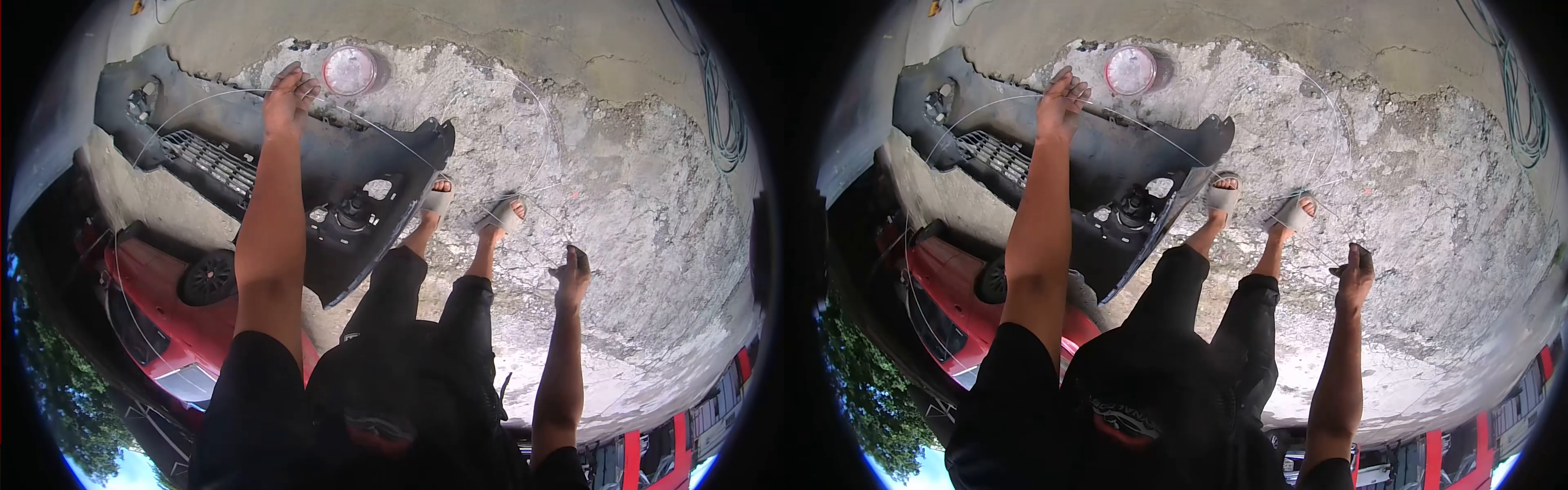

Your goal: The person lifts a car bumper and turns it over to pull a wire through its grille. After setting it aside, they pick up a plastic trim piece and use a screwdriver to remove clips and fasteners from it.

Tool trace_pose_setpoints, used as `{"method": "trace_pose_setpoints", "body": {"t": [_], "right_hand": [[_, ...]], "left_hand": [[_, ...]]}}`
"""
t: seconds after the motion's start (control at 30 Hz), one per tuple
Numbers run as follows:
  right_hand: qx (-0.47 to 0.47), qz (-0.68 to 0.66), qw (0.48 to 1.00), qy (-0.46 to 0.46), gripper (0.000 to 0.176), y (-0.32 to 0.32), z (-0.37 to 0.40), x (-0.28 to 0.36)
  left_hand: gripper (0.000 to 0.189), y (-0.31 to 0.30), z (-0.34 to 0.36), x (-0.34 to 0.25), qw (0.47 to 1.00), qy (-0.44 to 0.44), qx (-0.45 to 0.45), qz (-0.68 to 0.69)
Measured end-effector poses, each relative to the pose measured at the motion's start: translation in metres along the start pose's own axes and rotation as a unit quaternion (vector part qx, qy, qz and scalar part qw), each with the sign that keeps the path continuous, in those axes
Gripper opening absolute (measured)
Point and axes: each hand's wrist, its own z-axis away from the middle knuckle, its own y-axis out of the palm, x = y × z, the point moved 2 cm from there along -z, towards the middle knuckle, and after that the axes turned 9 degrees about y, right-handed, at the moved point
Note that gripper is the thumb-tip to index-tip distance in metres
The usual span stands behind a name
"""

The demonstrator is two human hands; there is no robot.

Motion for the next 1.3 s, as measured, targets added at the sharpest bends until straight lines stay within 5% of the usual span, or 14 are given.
{"method": "trace_pose_setpoints", "body": {"t": [0.17,0.4,0.5,0.6,0.67,0.77,0.87,0.9,0.93,1.0,1.03,1.13,1.2,1.3], "right_hand": [[-0.109,0.119,0.987,0.019,0.032,-0.162,-0.015,-0.023],[-0.292,0.075,0.952,0.060,0.030,-0.355,-0.028,0.009],[-0.294,0.036,0.954,0.050,0.038,-0.415,-0.057,0.047],[-0.265,-0.006,0.958,-0.110,0.045,-0.475,-0.096,0.102],[-0.266,0.135,0.916,-0.267,0.048,-0.525,-0.143,0.150],[-0.274,0.097,0.925,-0.243,0.053,-0.463,-0.143,0.233],[-0.201,0.574,0.733,-0.305,0.042,-0.452,-0.205,0.279],[-0.174,0.457,0.834,-0.257,0.044,-0.432,-0.222,0.271],[-0.246,0.533,0.743,-0.321,0.050,-0.383,-0.211,0.272],[-0.268,0.525,0.712,-0.382,0.045,-0.270,-0.174,0.259],[-0.201,0.520,0.722,-0.410,0.059,-0.200,-0.131,0.248],[0.063,0.420,0.817,-0.390,0.051,-0.025,-0.045,0.179],[0.198,0.433,0.803,-0.360,0.059,0.064,-0.012,0.124],[0.248,0.434,0.798,-0.336,0.066,0.167,0.027,0.056]], "left_hand": [[0.019,-0.024,0.010,-0.027,0.999,0.031,-0.008,0.027],[0.020,-0.055,0.029,-0.056,0.996,0.082,-0.047,0.008],[0.026,-0.043,0.046,-0.056,0.996,0.080,0.012,-0.048],[0.031,-0.010,0.078,-0.036,0.986,-0.001,0.077,-0.151],[0.029,0.021,0.116,-0.013,0.975,-0.112,0.108,-0.157],[0.028,0.043,0.145,0.039,0.961,-0.176,0.159,-0.140],[0.027,0.064,0.160,0.060,0.965,-0.198,0.151,-0.087],[0.027,0.067,0.163,0.068,0.962,-0.212,0.140,-0.098],[0.027,0.069,0.164,0.077,0.959,-0.226,0.129,-0.110],[0.028,0.067,0.156,0.108,0.957,-0.199,0.166,-0.132],[0.028,0.068,0.153,0.116,0.949,-0.176,0.211,-0.158],[0.030,0.076,0.160,0.113,0.952,-0.208,0.194,-0.109],[0.030,0.074,0.154,0.117,0.954,-0.204,0.192,-0.109],[0.029,0.069,0.151,0.124,0.957,-0.201,0.187,-0.090]]}}
